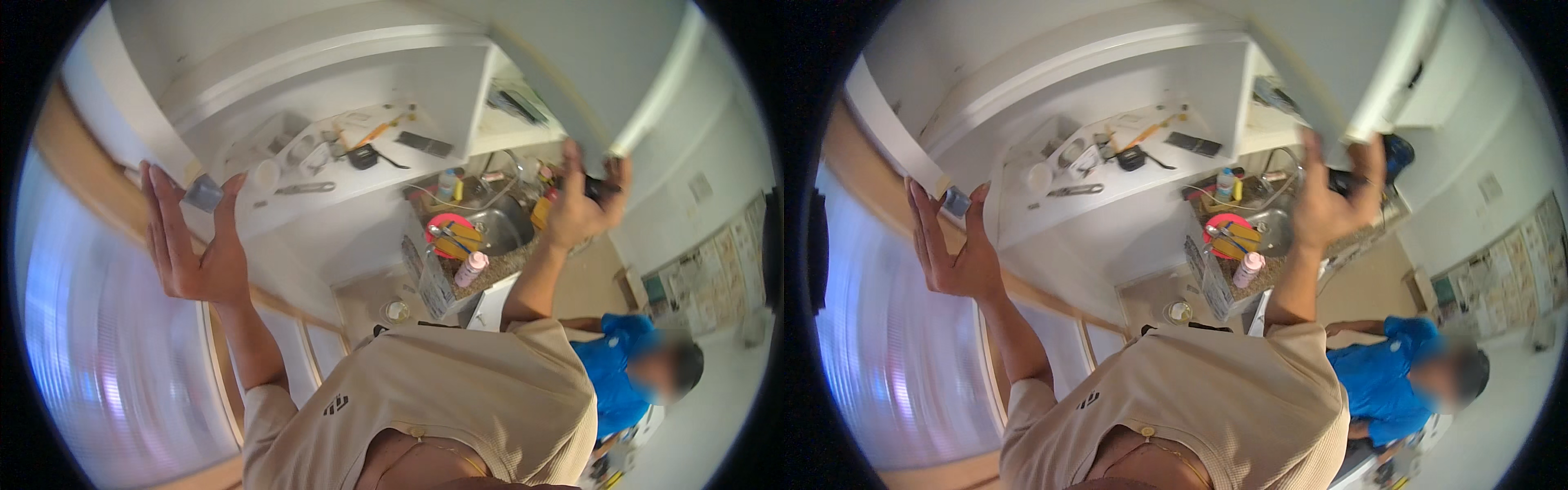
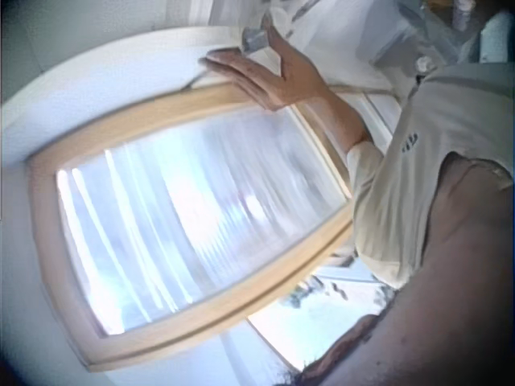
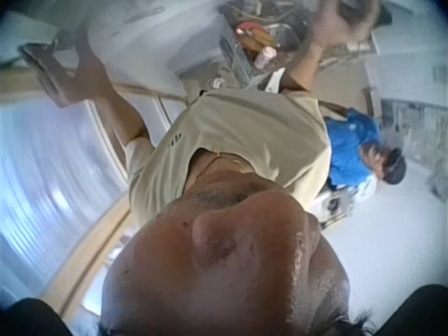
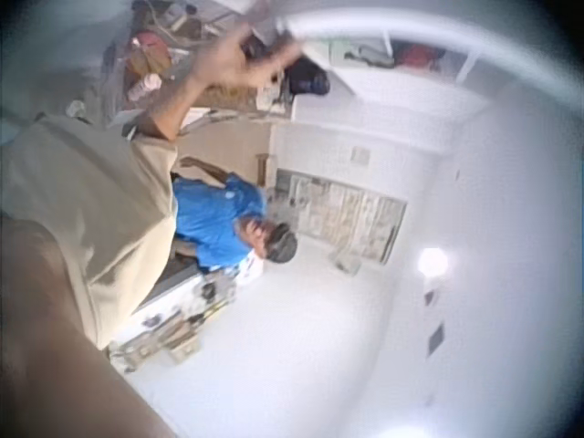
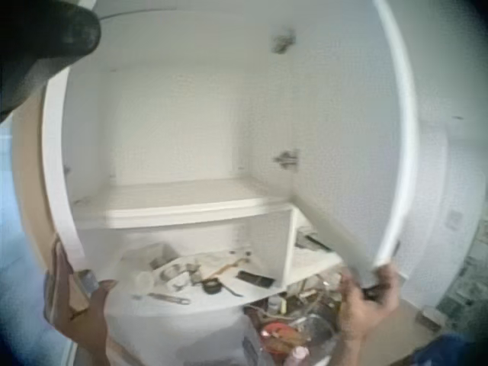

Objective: The person installs a white cabinet door by aligning it with the frame and securing it with screws. They use a screwdriver to tighten the screws and repeatedly test the door's movement to ensure proper alignment.

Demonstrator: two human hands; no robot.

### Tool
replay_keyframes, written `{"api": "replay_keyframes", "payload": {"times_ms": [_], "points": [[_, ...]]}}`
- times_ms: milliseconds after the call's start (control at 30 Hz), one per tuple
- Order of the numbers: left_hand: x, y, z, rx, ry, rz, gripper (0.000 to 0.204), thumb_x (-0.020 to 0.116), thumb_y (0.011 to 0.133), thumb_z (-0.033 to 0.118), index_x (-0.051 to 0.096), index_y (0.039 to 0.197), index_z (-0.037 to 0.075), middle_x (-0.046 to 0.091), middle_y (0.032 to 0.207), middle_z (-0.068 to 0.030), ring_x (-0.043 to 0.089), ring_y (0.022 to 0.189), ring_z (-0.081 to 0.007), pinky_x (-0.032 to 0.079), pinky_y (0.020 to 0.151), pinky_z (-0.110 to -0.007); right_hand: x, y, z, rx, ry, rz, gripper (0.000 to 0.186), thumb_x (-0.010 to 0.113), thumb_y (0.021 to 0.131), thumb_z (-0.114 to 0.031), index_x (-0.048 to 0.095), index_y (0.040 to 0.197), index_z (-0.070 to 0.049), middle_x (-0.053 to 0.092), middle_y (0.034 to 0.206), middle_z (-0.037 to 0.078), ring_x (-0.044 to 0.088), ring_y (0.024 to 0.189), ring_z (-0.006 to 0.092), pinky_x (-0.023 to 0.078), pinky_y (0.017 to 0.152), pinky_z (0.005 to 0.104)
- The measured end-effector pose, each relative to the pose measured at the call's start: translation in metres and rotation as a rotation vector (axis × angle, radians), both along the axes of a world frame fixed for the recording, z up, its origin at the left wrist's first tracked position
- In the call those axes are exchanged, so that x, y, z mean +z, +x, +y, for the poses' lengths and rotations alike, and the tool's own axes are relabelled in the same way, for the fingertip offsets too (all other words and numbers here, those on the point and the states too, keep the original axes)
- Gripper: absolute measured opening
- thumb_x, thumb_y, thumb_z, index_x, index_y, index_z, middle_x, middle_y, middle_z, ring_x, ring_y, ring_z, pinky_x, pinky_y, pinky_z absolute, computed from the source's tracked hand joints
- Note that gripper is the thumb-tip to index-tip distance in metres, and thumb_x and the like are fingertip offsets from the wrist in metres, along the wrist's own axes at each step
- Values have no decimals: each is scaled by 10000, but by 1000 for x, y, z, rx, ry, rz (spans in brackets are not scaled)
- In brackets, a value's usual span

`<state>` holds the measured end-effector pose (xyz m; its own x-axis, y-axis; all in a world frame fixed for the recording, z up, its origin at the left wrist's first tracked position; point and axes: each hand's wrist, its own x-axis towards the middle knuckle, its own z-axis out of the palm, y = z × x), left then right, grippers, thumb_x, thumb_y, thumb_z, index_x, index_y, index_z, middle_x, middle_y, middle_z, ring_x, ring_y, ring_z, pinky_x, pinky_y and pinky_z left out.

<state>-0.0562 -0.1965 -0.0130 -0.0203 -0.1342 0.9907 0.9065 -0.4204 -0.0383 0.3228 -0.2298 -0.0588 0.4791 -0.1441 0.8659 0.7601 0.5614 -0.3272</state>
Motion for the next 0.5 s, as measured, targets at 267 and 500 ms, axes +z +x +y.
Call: {"api": "replay_keyframes", "payload": {"times_ms": [267, 500], "points": [[-7, 26, 46, -79, -48, 45, 597, 948, 725, 201, 731, 1255, 33, 695, 1337, -153, 734, 914, -230, 577, 775, -332, 16, -34, -1, 132, -8, -98, 567, 837, 791, 88, 623, 1315, 108, 753, 1087, 177, 726, 941, 184, 574, 859, 307], [-4, 37, 62, -80, -34, 93, 547, 921, 775, 229, 736, 1270, 85, 679, 1373, -117, 721, 956, -241, 571, 797, -328, 15, -30, 4, 90, 51, -203, 575, 836, 778, 95, 637, 1316, 90, 754, 1119, 200, 732, 946, 187, 588, 849, 315]]}}
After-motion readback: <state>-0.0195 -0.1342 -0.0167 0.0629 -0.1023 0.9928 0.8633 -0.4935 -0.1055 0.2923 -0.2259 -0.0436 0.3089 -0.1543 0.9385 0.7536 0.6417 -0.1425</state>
